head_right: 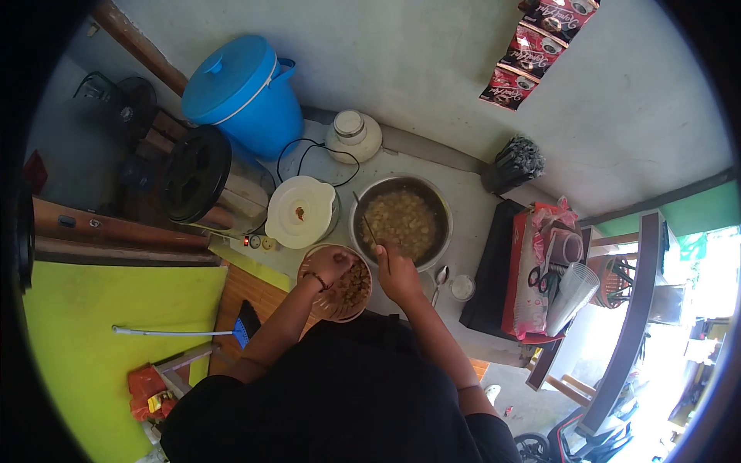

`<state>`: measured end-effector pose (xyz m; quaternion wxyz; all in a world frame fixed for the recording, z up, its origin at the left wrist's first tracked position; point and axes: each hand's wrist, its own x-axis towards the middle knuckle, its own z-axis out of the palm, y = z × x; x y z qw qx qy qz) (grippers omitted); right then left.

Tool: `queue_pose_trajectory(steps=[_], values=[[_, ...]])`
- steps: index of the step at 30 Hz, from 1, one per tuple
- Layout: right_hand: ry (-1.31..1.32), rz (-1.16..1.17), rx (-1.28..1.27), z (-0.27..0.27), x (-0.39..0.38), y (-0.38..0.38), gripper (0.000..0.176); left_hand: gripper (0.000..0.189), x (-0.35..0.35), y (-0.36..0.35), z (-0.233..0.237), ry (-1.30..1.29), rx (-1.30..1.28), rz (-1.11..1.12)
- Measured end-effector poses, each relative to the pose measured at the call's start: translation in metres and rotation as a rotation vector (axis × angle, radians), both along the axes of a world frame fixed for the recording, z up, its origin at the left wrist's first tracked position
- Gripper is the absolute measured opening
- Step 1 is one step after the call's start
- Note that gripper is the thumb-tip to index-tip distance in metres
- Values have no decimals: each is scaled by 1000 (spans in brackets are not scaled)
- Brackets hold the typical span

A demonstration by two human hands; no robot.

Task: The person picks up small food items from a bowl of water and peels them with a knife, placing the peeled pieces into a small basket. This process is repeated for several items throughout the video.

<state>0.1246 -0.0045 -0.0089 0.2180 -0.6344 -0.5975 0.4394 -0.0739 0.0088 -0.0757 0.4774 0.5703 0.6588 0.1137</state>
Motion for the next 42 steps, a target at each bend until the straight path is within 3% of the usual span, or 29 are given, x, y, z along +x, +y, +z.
queue_pose_trajectory(steps=[4,7,11,16,19,22,26,35,40,42], values=[[43,50,17,1,-8,-4,36,14,3,-19,-41,442,88,-203],[37,69,3,-1,-12,-6,35,17,11,-25,-65,346,100,39],[19,108,145,-16,-10,-10,39,22,4,-24,-51,247,91,-36],[231,95,-136,-2,-6,-11,39,23,-13,-26,-46,-38,99,19],[342,76,-225,-3,-5,-11,39,20,-7,-21,-8,-640,-211,275],[276,63,-83,7,-4,-13,39,16,8,-18,8,-982,-45,440],[123,90,239,11,-1,-14,42,15,31,-6,39,-900,113,400],[-18,-54,378,13,6,-12,41,18,58,-2,53,-927,205,326],[71,-141,269,5,9,-4,35,15,64,-3,48,-834,253,221],[205,-171,183,7,12,-2,41,15,66,-1,48,-949,183,298]])
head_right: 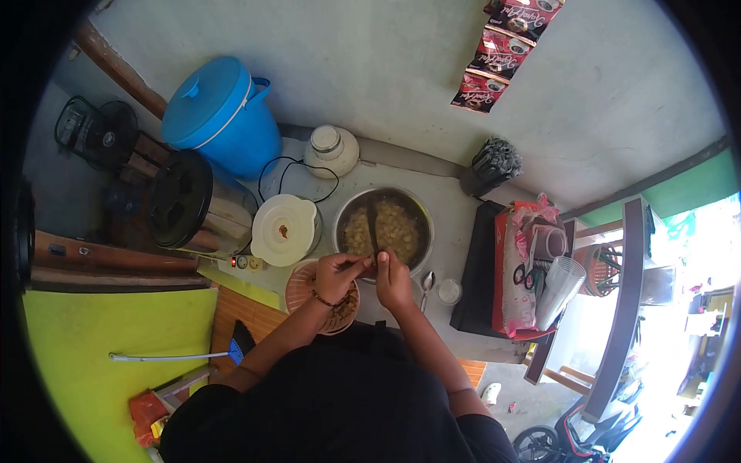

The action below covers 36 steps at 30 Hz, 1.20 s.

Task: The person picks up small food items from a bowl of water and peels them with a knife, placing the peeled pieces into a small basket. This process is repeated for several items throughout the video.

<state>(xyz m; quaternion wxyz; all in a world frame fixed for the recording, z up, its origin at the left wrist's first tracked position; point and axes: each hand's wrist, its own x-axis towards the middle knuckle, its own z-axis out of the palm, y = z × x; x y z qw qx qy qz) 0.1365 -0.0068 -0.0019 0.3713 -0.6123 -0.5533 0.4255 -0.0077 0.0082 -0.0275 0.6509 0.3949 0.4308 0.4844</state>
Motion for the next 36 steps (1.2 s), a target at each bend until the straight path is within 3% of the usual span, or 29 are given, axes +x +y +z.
queue_pose_trajectory(steps=[2,8,22,26,29,32,36], values=[[187,-10,-78,4,2,0,49,15,0,3,3,-29,-24,25],[-25,80,-22,2,6,-4,46,16,-4,8,8,95,32,52],[-153,65,45,5,2,-3,35,12,8,-1,4,159,104,99],[-163,38,44,-7,3,-1,32,13,12,-4,6,355,165,48],[-287,26,22,-3,5,1,33,14,13,2,7,409,196,40],[-292,12,107,-5,5,4,41,14,10,13,-7,368,280,91],[-258,-8,-5,14,3,8,51,15,-3,20,2,306,212,45]])
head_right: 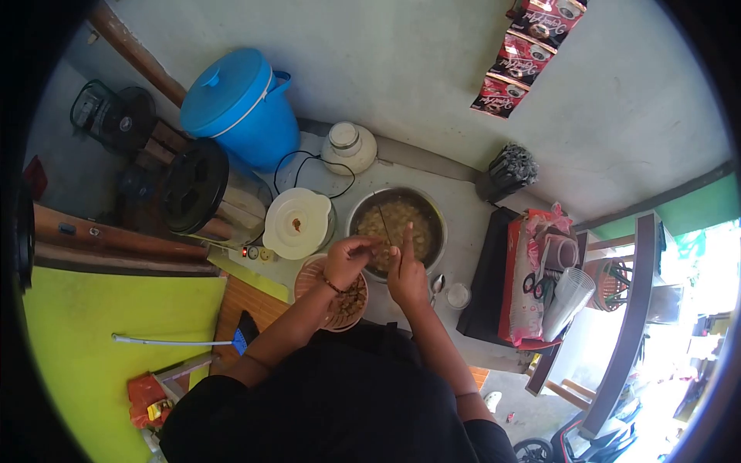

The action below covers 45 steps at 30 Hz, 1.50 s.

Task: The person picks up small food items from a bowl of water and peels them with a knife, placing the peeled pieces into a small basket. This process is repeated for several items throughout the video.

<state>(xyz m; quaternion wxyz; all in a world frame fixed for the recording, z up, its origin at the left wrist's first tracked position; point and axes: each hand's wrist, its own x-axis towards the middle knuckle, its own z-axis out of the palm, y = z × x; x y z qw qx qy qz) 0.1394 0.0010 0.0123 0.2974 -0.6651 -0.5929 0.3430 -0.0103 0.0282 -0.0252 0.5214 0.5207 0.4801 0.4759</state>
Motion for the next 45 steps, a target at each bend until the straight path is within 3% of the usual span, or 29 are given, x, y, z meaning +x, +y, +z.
queue_pose_trajectory(steps=[4,7,10,13,16,20,23,25,28,31,34,37,40,45], values=[[83,59,1,3,-6,0,53,13,-34,5,-5,89,-156,37],[94,122,-1,-1,-14,-5,46,16,-68,-1,-15,144,-425,-49],[102,190,25,-12,-25,-12,41,25,-80,-10,-23,730,-503,-310],[123,248,31,-16,-31,-17,38,35,-76,-32,-72,1017,-261,-386],[144,267,-52,-8,-32,-17,38,36,-64,-55,-131,1093,-123,-73],[153,246,-25,-9,-29,-20,36,40,-65,-58,-159,1039,-214,-211],[161,214,-4,-15,-24,-21,36,41,-70,-55,-145,961,-271,-290],[164,189,-6,-22,-20,-22,37,33,-73,-52,-115,838,-359,-263],[195,172,-20,-29,-16,-23,37,36,-76,-44,-58,872,-397,-297],[243,164,-48,-40,-15,-22,36,45,-80,-43,-46,903,-387,-218],[256,160,-176,-33,-12,-22,38,36,-82,-40,-25,575,-399,-208],[267,163,-212,-34,-7,-22,40,28,-72,-36,-15,-50,-627,-143],[307,156,-175,-21,-5,-22,41,25,-45,-30,-4,-552,-637,-16],[209,180,-12,6,3,-20,43,31,-14,-20,-2,-513,-409,-58]])
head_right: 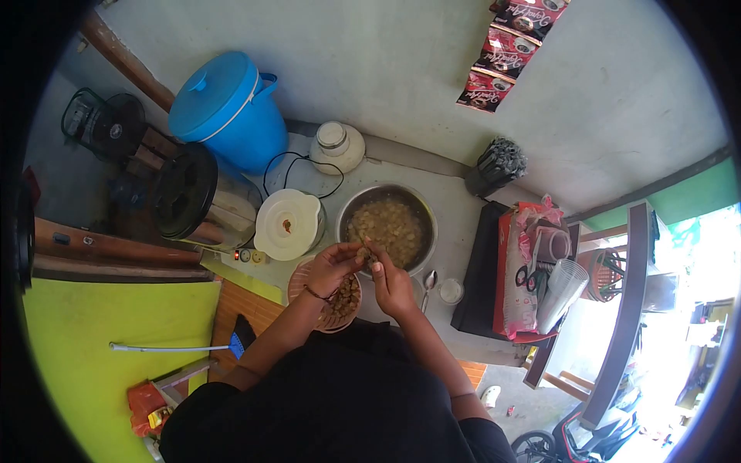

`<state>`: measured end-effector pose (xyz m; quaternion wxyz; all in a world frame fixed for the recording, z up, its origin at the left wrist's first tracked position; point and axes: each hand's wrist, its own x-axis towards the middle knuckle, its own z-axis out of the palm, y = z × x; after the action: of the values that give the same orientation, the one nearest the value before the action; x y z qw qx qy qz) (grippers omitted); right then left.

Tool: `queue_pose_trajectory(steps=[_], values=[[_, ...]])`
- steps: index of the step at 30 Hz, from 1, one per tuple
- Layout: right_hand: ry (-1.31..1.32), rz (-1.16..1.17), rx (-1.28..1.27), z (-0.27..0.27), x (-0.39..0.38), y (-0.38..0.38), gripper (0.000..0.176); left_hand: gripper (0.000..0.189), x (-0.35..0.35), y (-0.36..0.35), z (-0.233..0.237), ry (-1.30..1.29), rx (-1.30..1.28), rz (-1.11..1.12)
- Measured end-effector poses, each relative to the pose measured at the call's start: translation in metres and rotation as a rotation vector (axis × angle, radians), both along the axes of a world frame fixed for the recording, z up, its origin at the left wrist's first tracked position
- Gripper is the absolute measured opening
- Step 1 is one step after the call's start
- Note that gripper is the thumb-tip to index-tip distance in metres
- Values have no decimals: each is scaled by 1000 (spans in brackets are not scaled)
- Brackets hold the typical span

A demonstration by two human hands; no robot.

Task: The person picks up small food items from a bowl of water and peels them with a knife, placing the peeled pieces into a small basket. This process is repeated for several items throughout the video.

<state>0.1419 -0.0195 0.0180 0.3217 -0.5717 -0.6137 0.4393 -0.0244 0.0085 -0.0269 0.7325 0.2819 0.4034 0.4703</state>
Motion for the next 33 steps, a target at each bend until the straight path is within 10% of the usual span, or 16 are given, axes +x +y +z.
queue_pose_trajectory(steps=[13,22,33], values=[[-211,-144,75,-16,4,8,35,27,28,-6,3,170,134,-38],[49,-106,4,-13,8,12,43,28,25,9,2,-178,-137,64],[-143,-128,19,-19,5,16,39,27,30,-1,5,310,198,0]])
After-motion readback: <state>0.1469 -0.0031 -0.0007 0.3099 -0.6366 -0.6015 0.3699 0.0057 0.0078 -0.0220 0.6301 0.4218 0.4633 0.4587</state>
